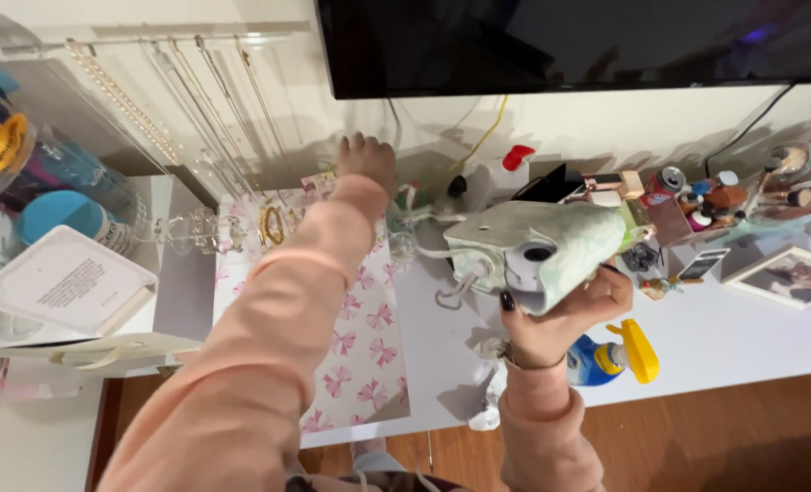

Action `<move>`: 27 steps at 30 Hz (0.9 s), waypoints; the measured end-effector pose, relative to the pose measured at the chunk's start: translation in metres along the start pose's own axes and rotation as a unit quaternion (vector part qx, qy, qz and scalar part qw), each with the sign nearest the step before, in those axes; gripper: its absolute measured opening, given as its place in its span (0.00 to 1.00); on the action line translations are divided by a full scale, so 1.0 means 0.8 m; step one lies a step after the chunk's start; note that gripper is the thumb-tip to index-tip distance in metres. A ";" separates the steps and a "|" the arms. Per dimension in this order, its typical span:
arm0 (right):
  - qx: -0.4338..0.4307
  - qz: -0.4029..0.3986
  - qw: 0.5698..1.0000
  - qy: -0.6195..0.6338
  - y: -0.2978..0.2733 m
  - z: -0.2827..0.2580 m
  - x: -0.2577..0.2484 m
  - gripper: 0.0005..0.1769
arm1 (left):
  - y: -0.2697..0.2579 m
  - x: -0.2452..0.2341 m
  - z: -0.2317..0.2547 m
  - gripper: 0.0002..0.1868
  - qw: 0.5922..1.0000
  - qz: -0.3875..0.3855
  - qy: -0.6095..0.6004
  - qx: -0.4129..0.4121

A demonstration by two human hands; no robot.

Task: The person organizes small items in a bedroom, picking up a card and placing it in a drawer, moving a plush toy, handling a pouch and coins, and arranging figurines and a framed photo on a desk.

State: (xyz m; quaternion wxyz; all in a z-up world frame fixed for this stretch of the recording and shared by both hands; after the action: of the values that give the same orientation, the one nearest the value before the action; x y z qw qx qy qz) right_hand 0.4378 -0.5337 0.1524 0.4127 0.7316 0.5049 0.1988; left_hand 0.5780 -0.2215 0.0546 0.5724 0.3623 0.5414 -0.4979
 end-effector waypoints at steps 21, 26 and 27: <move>0.049 -0.106 0.993 -0.026 -0.114 -0.082 -0.019 0.56 | -0.354 -0.078 0.100 0.53 0.795 0.025 -0.524 0.305; 0.057 -0.103 0.993 -0.024 -0.142 -0.148 0.010 0.53 | -0.403 -0.074 0.063 0.49 0.791 0.149 -0.482 0.346; 0.070 -0.083 0.994 -0.024 -0.147 -0.159 0.011 0.54 | -0.403 -0.062 0.045 0.50 0.811 0.167 -0.464 0.316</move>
State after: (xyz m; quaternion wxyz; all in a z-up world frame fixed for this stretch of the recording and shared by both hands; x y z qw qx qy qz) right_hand 0.2840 -0.4566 0.1306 0.3872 0.7187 0.5669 0.1101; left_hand 0.2812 -0.3252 0.1492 0.6837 0.3337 -0.0444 -0.6475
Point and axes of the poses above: each hand's wrist, its own y-axis towards the middle knuckle, its own x-axis out of the palm, z = x × y, the point moved 10 cm from there along y, towards the middle knuckle, and after that the axes turned 11 degrees about -y, right-handed, at the moved point
